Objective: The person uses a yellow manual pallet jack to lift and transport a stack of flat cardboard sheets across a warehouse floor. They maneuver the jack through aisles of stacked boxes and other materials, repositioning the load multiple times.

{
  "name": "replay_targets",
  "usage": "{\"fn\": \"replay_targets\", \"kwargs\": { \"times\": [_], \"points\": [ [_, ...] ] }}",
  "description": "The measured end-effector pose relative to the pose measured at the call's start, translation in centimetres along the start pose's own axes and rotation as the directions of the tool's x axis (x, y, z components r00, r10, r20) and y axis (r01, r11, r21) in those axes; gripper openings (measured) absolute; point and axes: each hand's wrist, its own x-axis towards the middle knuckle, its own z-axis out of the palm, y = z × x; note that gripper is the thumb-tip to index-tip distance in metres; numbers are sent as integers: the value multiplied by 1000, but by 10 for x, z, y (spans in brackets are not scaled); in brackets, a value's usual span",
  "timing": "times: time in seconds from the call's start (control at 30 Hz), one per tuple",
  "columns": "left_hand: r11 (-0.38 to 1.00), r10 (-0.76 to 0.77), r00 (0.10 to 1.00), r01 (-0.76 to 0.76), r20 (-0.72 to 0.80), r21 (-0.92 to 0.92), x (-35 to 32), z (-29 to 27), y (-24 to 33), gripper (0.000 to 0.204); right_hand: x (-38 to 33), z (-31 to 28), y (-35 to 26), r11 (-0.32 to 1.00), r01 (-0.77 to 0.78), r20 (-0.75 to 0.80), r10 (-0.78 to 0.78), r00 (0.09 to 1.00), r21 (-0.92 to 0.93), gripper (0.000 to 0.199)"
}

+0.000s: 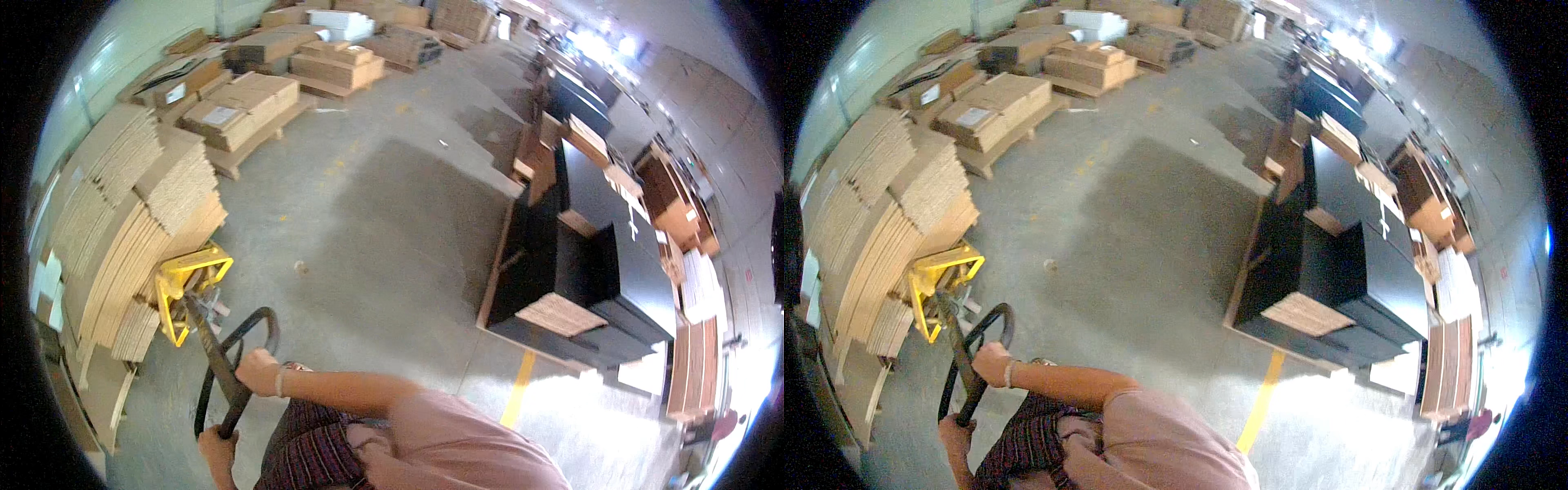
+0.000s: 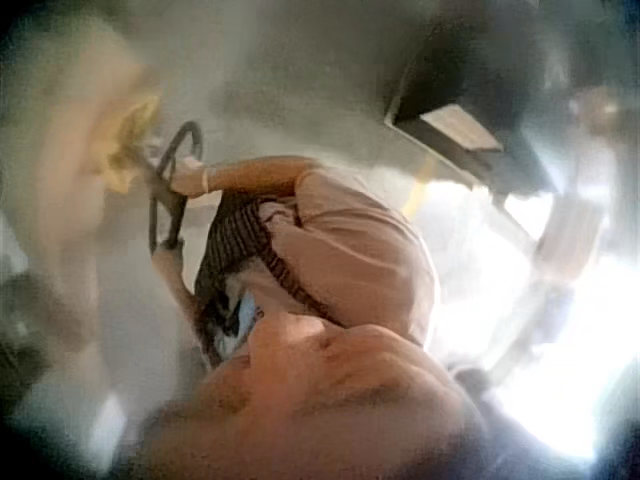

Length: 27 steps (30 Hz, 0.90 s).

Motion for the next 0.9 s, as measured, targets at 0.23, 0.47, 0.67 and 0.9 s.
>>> {"fn": "replay_targets", "kwargs": {
  "times": [0.23, 0.47, 0.67, 0.9],
  "points": [
    [993, 109, 989, -104, -99, 63, -23, -5, 30, 20, -18, 2, 1, 998, -55, -34, 56, 998, 25, 11],
    [1000, 8, 1000, -7, -25, 8, -30, -8, 21, 24, -33, -15, -4, 999, -36, -22, 35, 999, -7, 14],
    [999, 28, 999, -27, -42, 25, -35, -20, 30, 25, -42, -34, -6, 999, -22, -7, 22, 1000, 47, 11],
    [1000, 10, 999, -9, -34, 16, -41, -26, 35, 24, -48, -47, 2, 995, 43, -56, -39, 998, 85, 9]
  ]
}}
